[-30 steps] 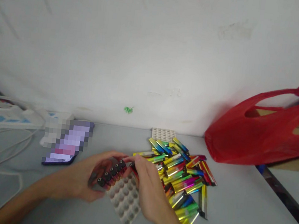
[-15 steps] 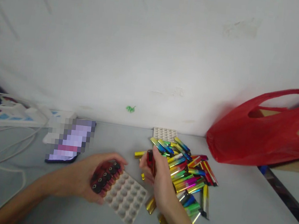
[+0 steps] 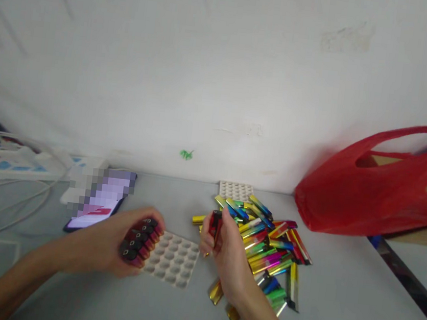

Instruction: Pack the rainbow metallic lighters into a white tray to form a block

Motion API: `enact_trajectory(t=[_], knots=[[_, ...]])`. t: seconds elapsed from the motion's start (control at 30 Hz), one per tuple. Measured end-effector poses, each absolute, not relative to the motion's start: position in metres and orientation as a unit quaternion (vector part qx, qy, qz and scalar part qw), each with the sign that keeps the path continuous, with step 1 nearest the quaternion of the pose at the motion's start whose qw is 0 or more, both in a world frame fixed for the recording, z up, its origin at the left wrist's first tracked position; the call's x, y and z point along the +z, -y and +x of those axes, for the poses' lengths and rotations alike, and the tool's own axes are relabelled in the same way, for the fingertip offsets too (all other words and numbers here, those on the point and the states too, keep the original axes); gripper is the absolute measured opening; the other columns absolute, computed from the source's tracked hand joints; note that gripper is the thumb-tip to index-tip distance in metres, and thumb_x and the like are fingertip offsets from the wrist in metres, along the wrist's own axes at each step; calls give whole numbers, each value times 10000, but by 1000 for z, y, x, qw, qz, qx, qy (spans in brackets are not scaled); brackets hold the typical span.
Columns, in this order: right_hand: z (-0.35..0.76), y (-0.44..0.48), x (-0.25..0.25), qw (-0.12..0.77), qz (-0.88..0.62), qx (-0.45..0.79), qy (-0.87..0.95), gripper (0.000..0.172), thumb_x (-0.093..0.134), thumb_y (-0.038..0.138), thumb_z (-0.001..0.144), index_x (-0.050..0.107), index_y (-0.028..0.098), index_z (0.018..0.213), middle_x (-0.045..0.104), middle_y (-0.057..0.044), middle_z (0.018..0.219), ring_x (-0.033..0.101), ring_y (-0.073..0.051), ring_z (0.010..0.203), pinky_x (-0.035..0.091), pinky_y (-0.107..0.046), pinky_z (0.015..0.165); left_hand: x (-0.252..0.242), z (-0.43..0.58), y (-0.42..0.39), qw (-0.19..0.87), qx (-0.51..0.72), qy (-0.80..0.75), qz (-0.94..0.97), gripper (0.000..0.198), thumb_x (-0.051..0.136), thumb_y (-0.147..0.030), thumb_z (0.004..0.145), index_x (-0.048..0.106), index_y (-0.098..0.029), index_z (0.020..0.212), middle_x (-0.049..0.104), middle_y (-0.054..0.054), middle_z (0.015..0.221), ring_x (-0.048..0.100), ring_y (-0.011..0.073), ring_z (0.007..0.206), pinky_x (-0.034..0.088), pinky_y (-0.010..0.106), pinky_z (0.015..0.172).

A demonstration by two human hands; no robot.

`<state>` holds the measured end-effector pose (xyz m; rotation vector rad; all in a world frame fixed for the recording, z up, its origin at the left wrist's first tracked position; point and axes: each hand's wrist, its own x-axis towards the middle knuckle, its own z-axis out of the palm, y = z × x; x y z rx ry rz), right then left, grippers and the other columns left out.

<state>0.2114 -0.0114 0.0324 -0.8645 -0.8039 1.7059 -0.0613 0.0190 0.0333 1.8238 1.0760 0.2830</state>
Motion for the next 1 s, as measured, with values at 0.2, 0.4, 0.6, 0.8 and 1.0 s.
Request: enact_trajectory(t=[0.2, 0.4, 0.6, 0.8, 1.0], knots=[[213, 11, 32, 504, -316, 732, 332, 649, 663, 812, 949, 513, 235, 691, 338, 71, 624, 263, -130, 562, 345, -285, 621, 28, -52, -16, 480, 125, -443, 747, 555, 892, -279, 697, 596, -245, 1166, 705, -8, 1023, 684, 209, 836, 546, 278, 688], [209, 15, 30, 520, -369, 675, 371, 480, 660, 693, 1023, 670, 228, 906, 542, 15, 791, 456, -160, 647, 419, -316, 685, 24, -38, -11, 492, 142, -434, 741, 569, 890, -275, 690, 591, -249, 1174, 722, 0, 1021, 703, 212, 823, 543, 274, 666], [207, 22, 29, 469, -460, 486, 577, 307, 632, 526, 1107, 800, 269, 1105, 698, -59, 1112, 626, -254, 1078, 464, -371, 972, 17, -33, -9, 472, 159, -419, 759, 555, 933, -318, 704, 603, -246, 1145, 726, 7, 1023, 700, 221, 837, 550, 295, 699], [207, 20, 25, 448, -447, 422, 649, 188, 685, 405, 1105, 819, 283, 1150, 744, -50, 1072, 671, -244, 1014, 497, -374, 931, 16, -35, -10, 437, 170, -420, 777, 568, 954, -293, 681, 636, -244, 1149, 724, 20, 1095, 699, 255, 951, 570, 321, 805], [207, 18, 27, 431, -446, 377, 688, 158, 725, 308, 1085, 840, 307, 1193, 799, -50, 1132, 713, -258, 1092, 523, -389, 983, 20, -34, -10, 429, 171, -421, 780, 557, 953, -304, 672, 654, -227, 1136, 696, 31, 1103, 689, 258, 955, 580, 332, 830]])
